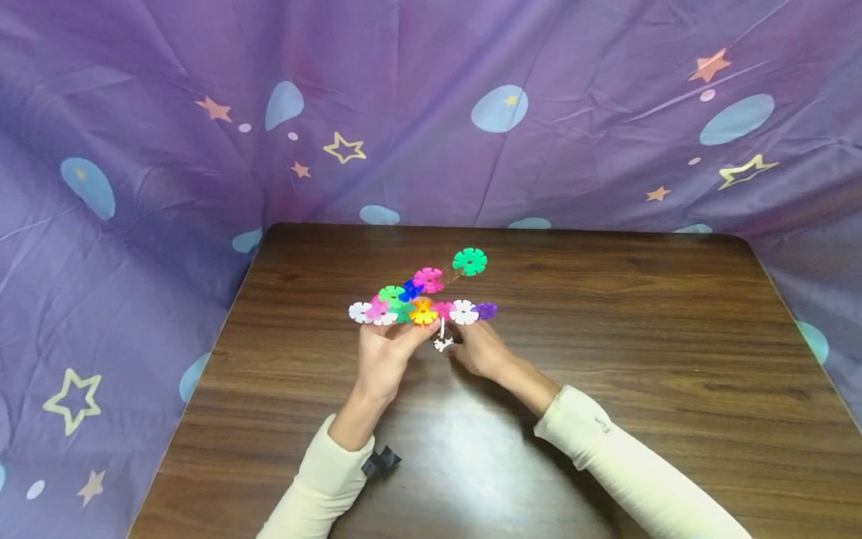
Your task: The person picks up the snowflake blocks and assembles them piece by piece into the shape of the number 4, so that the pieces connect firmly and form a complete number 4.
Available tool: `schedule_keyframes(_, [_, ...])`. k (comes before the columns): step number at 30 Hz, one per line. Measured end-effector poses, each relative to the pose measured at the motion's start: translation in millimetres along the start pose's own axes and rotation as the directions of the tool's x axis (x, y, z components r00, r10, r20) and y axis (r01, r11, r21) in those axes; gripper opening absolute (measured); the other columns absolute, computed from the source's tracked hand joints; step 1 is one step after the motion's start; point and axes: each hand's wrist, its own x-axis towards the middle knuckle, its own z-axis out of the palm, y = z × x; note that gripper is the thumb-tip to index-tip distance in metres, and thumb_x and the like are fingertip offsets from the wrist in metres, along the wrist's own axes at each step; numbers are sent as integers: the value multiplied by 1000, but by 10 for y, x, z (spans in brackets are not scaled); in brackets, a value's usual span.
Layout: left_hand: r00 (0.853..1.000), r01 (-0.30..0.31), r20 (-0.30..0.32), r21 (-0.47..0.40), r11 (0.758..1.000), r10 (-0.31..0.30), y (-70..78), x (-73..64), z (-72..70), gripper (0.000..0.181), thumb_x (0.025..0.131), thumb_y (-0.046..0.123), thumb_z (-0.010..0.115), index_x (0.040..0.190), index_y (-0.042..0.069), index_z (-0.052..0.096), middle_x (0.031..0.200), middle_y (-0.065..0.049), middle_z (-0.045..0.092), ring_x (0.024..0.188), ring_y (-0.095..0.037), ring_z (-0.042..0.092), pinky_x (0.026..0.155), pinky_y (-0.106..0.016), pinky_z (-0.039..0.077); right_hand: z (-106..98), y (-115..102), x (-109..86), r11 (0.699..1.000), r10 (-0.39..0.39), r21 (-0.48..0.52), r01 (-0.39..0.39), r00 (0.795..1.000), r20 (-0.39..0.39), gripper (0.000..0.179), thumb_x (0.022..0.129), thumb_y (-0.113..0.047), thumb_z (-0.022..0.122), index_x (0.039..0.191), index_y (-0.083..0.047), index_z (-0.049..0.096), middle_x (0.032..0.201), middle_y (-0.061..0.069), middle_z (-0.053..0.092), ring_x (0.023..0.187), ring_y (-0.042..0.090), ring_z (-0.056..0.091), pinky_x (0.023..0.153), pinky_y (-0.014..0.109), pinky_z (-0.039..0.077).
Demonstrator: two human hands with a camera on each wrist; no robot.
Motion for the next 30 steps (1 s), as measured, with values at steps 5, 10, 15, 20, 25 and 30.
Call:
schedule_keyframes(5, [1000, 8, 10, 7, 1000, -8, -27, -4, -5, 48, 77, -23, 70, 109, 13, 73, 103, 5, 78, 96, -11, 74, 92, -29, 62, -35, 36, -100, 998, 48, 50, -49, 999, 25, 18, 85, -4, 78, 94, -6, 63, 75, 4, 61, 70, 19, 55, 68, 36, 51])
schedule_keyframes(10, [1000, 5, 11, 0, 1000, -5, -43, -16, -9, 53, 76, -24, 68, 107, 19, 74, 103, 6, 78, 96, -10, 74, 91, -27, 62, -86, 60, -179, 988, 125, 89, -127, 992, 22, 10, 90, -7, 74, 90, -7, 64, 74, 3, 67, 71, 16, 59, 72, 36, 54])
schedule_keyframes(15, [1000, 4, 7, 12, 1000, -5, -43, -26, -2, 52, 76, -22, 69, 104, 21, 74, 102, 7, 78, 94, -10, 74, 89, -26, 62, -211, 57, -257, 978, 182, 109, -180, 983, -11, 13, 95, -12, 69, 84, -6, 67, 72, 3, 66, 66, 14, 55, 64, 32, 48])
schedule_keyframes(20, [1000, 7, 5, 28, 1000, -7, -50, -25, 4, 47, 78, -20, 70, 103, 20, 75, 102, 5, 78, 94, -10, 75, 89, -27, 62, -440, 24, -330, 979, 157, 152, -139, 980, -119, 5, 96, -12, 68, 97, -7, 66, 76, 3, 70, 68, 12, 58, 66, 31, 50])
schedule_keyframes(25, [1000, 9, -28, 43, 999, -8, -48, -18, 5, 42, 77, -20, 73, 107, 10, 74, 102, -1, 78, 93, -12, 75, 89, -29, 62, -700, -58, -387, 976, 141, 193, -101, 968, -209, 18, 96, -7, 66, 114, -7, 64, 83, 7, 74, 71, 14, 61, 72, 33, 50])
schedule_keyframes(30, [998, 15, -57, 68, 998, -12, -54, -13, 0, 41, 76, -19, 74, 106, 8, 73, 98, 1, 77, 90, -10, 74, 86, -27, 63, -880, -172, -421, 981, 122, 183, -69, 948, -295, 16, 97, -7, 64, 113, -8, 65, 86, 7, 76, 71, 14, 64, 71, 29, 51])
